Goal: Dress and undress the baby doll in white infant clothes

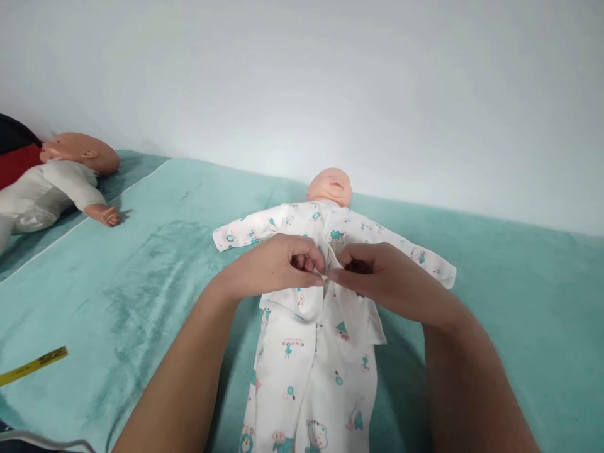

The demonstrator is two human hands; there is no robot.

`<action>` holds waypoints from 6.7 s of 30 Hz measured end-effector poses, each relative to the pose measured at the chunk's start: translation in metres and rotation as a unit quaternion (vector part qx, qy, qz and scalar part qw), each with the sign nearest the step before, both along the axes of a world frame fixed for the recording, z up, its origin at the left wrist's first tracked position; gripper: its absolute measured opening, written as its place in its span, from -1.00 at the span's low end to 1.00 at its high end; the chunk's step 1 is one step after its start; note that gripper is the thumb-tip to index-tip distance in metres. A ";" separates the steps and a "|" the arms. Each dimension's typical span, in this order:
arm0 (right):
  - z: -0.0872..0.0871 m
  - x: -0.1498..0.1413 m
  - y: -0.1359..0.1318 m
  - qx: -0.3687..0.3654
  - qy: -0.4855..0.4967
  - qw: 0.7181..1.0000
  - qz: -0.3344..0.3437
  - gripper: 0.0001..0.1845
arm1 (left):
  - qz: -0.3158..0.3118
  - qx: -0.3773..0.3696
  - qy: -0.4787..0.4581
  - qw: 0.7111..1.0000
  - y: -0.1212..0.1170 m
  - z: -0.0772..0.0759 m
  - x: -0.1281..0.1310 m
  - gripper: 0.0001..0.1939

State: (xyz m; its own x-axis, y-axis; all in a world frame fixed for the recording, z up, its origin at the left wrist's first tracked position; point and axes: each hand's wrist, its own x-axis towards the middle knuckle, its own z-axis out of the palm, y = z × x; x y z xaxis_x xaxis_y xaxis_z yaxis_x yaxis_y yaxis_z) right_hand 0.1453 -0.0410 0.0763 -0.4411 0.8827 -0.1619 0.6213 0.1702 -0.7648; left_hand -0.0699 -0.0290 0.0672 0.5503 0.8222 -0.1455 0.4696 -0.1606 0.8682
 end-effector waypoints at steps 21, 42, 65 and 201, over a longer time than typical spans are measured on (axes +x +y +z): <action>-0.025 -0.002 0.012 -0.122 0.240 0.963 0.000 -0.62 | 0.005 -0.142 -0.267 0.953 0.005 -0.017 0.001 -0.89; -0.030 0.005 0.015 -0.158 0.287 0.943 0.061 -0.73 | 0.034 -0.134 -0.256 0.957 0.006 -0.018 0.005 -0.80; -0.020 -0.006 0.008 -0.154 0.207 0.966 0.006 -0.70 | 0.016 -0.121 -0.180 0.976 0.002 -0.009 0.005 -0.79; -0.025 -0.007 0.012 -0.119 0.200 0.972 -0.009 -0.82 | 0.050 -0.072 -0.164 0.983 0.000 -0.012 0.008 -0.83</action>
State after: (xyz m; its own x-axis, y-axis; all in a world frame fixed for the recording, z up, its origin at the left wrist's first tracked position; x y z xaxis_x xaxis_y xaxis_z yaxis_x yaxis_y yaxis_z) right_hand 0.1384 -0.0289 0.0515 -0.4955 0.8494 -0.1818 0.2675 -0.0499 -0.9623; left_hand -0.0616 -0.0293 0.0555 0.5054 0.8578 -0.0933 0.1685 0.0079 0.9857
